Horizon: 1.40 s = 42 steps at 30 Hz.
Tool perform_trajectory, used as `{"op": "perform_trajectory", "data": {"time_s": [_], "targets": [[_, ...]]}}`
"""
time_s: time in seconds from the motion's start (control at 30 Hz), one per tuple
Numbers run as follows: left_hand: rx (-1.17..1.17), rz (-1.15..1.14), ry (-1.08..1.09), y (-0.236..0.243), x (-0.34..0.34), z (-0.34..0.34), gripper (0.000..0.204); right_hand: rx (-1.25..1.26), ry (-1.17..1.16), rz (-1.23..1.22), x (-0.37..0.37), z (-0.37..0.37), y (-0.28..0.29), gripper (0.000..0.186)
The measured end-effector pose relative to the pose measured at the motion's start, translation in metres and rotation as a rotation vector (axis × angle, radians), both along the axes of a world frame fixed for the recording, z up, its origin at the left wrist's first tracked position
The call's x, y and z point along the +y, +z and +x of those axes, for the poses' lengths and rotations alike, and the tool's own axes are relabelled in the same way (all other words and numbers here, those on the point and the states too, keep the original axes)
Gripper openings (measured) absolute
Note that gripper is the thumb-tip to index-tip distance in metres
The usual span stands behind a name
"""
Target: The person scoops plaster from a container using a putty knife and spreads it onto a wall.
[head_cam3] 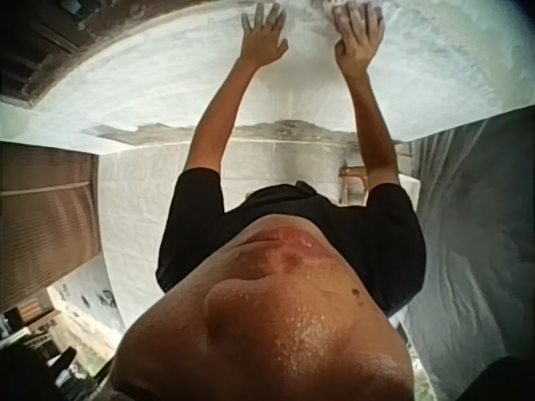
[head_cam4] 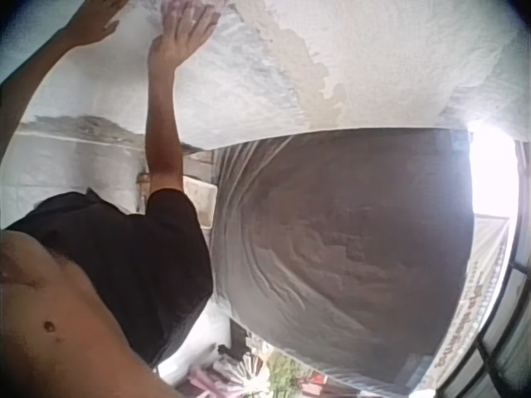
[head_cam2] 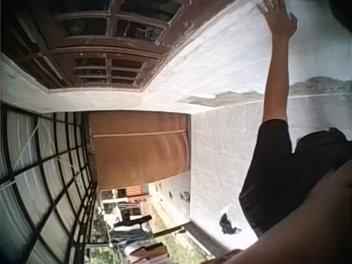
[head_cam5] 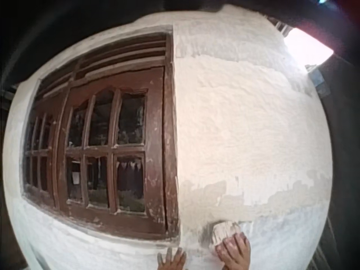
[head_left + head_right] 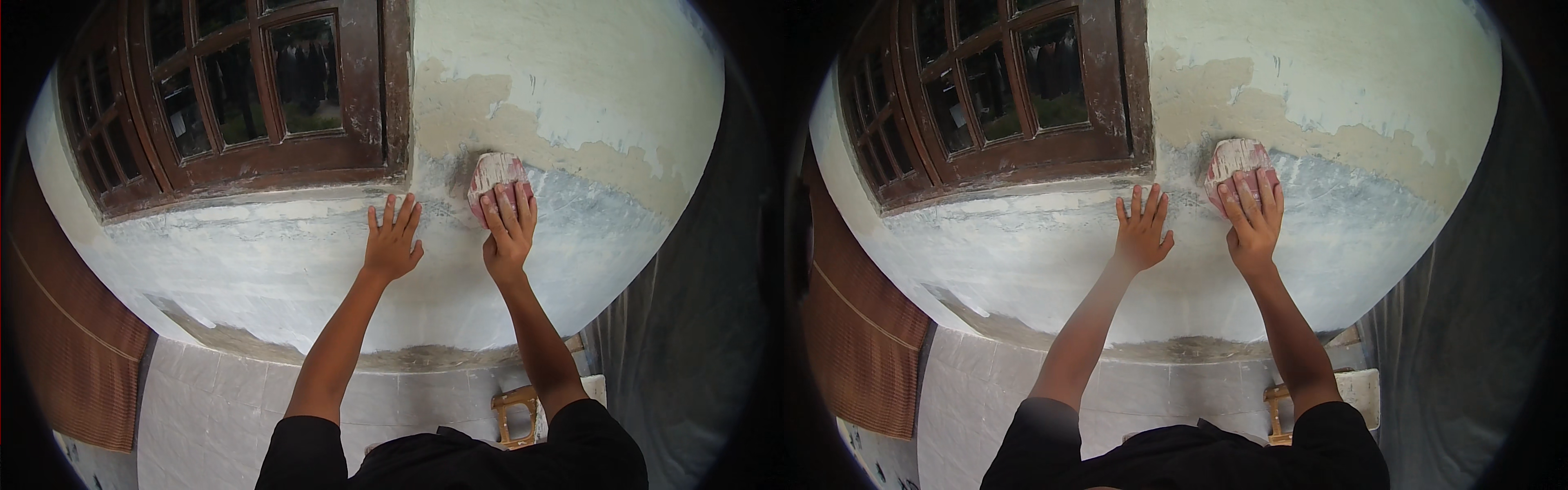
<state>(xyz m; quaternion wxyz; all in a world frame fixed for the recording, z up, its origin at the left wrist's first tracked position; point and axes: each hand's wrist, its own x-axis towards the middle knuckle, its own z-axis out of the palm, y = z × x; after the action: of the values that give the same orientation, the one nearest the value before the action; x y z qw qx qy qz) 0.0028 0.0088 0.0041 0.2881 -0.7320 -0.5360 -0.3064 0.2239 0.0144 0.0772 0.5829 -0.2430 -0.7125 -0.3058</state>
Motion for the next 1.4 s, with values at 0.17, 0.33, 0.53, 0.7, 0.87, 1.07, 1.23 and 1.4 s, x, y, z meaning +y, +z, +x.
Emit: {"op": "perform_trajectory", "data": {"time_s": [0.17, 0.33, 0.53, 0.7, 0.87, 1.07, 1.23, 1.4], "targets": [[0.079, 0.042, 0.002, -0.001, 0.002, -0.004, 0.072, 0.559, 0.657, -0.524, -0.014, -0.014, 0.041, 0.029], [0.06, -0.004, 0.0, -0.001, 0.003, 0.0, 0.073, 0.562, 0.786, -0.775, 0.017, -0.022, 0.062, 0.023], [0.02, -0.044, 0.023, 0.001, -0.001, 0.001, 0.072, 0.686, 0.506, -0.592, 0.019, 0.002, 0.06, 0.021], [0.064, -0.022, 0.006, 0.001, 0.001, -0.003, 0.075, 0.569, 0.641, -0.61, 0.005, 0.0, 0.061, 0.019], [0.052, -0.005, -0.005, -0.002, 0.004, -0.001, 0.074, 0.493, 0.445, -0.663, 0.019, -0.01, 0.061, 0.022], [0.057, 0.009, -0.008, -0.002, 0.002, -0.002, 0.075, 0.629, 0.577, -0.481, -0.001, 0.021, 0.058, 0.029], [0.065, 0.031, -0.001, -0.002, 0.004, -0.004, 0.076, 0.021, 0.198, 0.015, -0.01, -0.005, 0.05, 0.053], [0.005, 0.029, 0.004, 0.0, 0.003, 0.001, 0.073, -0.089, 0.075, 0.023, 0.009, -0.027, 0.014, 0.048]]}}
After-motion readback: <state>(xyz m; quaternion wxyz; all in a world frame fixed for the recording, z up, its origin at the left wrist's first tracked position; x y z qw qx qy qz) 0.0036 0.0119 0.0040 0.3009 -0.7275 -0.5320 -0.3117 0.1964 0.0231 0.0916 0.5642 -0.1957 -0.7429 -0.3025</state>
